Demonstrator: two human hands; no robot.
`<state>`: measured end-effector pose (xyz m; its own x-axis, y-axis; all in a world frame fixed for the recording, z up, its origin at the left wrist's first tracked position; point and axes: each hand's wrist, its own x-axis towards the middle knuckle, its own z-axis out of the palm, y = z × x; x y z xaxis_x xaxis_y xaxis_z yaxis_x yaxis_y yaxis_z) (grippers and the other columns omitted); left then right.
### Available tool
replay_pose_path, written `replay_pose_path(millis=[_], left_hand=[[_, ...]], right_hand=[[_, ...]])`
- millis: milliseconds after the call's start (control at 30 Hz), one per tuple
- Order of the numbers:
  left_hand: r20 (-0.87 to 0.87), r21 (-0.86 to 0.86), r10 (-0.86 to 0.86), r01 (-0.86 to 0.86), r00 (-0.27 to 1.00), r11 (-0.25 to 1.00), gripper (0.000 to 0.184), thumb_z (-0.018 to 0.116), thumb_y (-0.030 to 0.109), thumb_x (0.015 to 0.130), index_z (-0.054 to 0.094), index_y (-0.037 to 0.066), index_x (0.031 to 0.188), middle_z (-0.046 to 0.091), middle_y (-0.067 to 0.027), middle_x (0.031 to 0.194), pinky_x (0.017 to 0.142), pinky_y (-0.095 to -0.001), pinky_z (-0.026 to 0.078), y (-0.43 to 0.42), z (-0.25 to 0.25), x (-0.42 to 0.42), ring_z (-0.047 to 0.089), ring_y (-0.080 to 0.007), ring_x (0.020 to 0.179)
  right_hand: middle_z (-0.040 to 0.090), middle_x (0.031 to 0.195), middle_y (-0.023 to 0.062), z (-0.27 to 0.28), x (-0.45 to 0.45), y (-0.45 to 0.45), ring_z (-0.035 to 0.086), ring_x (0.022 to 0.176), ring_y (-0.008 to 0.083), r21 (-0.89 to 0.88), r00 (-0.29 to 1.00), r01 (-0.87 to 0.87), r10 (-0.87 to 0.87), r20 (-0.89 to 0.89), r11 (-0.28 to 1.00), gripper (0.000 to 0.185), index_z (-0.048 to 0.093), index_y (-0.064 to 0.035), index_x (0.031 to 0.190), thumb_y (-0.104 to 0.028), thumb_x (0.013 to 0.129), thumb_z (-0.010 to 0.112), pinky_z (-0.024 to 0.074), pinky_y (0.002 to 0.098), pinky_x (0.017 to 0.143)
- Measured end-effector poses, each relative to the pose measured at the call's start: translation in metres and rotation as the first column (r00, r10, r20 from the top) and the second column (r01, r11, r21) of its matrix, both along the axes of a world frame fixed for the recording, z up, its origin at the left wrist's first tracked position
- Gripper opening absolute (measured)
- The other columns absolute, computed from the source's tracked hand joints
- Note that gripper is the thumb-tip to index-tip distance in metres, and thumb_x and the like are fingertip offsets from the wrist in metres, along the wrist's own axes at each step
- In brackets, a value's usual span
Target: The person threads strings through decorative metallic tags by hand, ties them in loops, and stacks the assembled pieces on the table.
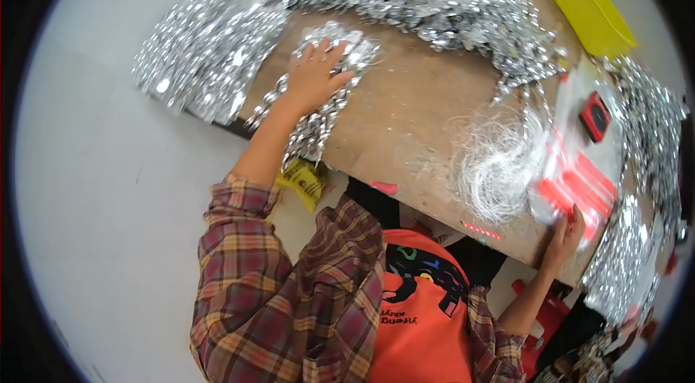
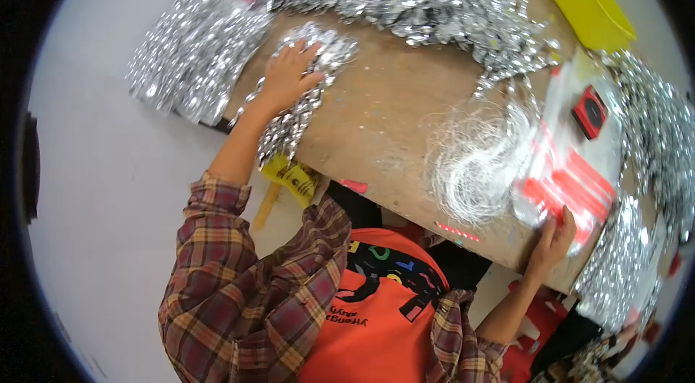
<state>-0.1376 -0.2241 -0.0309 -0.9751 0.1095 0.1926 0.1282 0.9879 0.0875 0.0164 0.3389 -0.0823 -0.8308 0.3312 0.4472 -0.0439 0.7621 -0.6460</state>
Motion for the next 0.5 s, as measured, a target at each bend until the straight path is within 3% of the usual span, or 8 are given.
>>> replay_pose_path(millis=[100,167,233,300,367,400,433,500], left_hand=[[-0.125,0.001,-0.037,0.038,0.991,0.999,0.063,0.053,0.047,0.083,0.031,0.025,0.138,0.030,-0.0152,0.141,0.102,-0.0562,0.018,0.029,0.020,-0.002,0.027,-0.0376,0.129],[-0.226,0.040,-0.120,0.132,0.967,0.990,0.064,0.059,0.041,0.080,0.035,0.022,0.136,0.037,-0.0157,0.135,0.101,-0.0517,0.024,0.059,0.022,-0.013,0.034,-0.0354,0.124],[-0.405,0.084,-0.317,0.381,0.858,0.921,0.061,0.063,0.034,0.078,0.041,0.017,0.132,0.046,-0.0140,0.127,0.095,-0.0465,0.032,0.097,0.028,-0.025,0.043,-0.0320,0.117],[-0.477,0.011,-0.343,0.395,0.809,0.918,0.056,0.065,0.028,0.075,0.045,0.015,0.126,0.051,-0.0116,0.119,0.089,-0.0439,0.037,0.133,0.034,-0.035,0.048,-0.0291,0.109],[-0.523,0.207,-0.235,0.389,0.820,0.898,0.050,0.064,0.028,0.076,0.049,0.013,0.121,0.053,-0.0107,0.115,0.086,-0.0438,0.039,0.154,0.036,-0.064,0.050,-0.0289,0.107],[-0.521,0.233,-0.131,0.288,0.844,0.929,0.048,0.065,0.029,0.075,0.051,0.010,0.117,0.055,-0.0112,0.112,0.081,-0.0442,0.042,0.164,0.043,-0.075,0.053,-0.0299,0.099],[-0.528,0.230,-0.136,0.295,0.838,0.927,0.048,0.065,0.029,0.075,0.051,0.010,0.117,0.055,-0.0112,0.112,0.081,-0.0442,0.042,0.167,0.046,-0.089,0.053,-0.0299,0.099],[-0.300,0.331,0.121,-0.016,0.946,0.944,0.045,0.065,0.028,0.076,0.054,0.007,0.114,0.058,-0.0151,0.106,0.080,-0.0424,0.044,0.176,0.050,-0.117,0.056,-0.0332,0.096]], right_hand=[[0.054,0.111,0.0093,0.006,0.001,-0.004,0.051,0.101,0.0178,0.052,0.999,0.036,-0.037,0.021,0.998,0.031,0.053,-0.0006,0.118,-0.007,0.087,0.054,0.0390,0.0278,0.087],[0.054,0.112,0.0096,0.006,0.001,-0.004,0.051,0.101,0.0186,0.105,0.999,0.047,-0.047,0.003,0.993,0.031,0.053,-0.0005,0.117,-0.006,0.086,0.054,0.0386,0.0283,0.088],[0.054,0.112,0.0103,0.009,0.001,-0.007,0.050,0.103,0.0195,0.108,0.998,0.053,-0.050,-0.032,0.993,0.030,0.053,-0.0008,0.116,-0.006,0.086,0.054,0.0381,0.0290,0.090],[0.054,0.112,0.0108,0.010,0.000,-0.008,0.050,0.105,0.0201,0.077,0.999,0.030,-0.027,-0.033,0.997,0.029,0.054,-0.0004,0.115,-0.006,0.086,0.054,0.0376,0.0297,0.091],[0.054,0.113,0.0112,0.010,0.000,-0.008,0.049,0.107,0.0205,0.070,0.999,0.043,-0.042,-0.018,0.997,0.029,0.053,-0.0001,0.115,-0.006,0.086,0.054,0.0369,0.0302,0.093],[0.055,0.112,0.0116,0.009,-0.001,-0.009,0.050,0.106,0.0228,0.055,0.998,0.046,-0.044,-0.039,0.997,0.029,0.054,-0.0010,0.113,-0.007,0.085,0.055,0.0374,0.0317,0.093],[0.056,0.111,0.0119,0.009,-0.001,-0.009,0.050,0.104,0.0251,0.041,0.997,0.051,-0.049,-0.059,0.998,0.029,0.055,-0.0019,0.112,-0.007,0.084,0.056,0.0379,0.0333,0.092],[0.055,0.111,0.0127,0.012,-0.002,-0.009,0.051,0.104,0.0253,0.057,0.996,0.068,-0.064,-0.066,0.996,0.029,0.056,-0.0014,0.112,-0.006,0.083,0.057,0.0388,0.0334,0.092]])
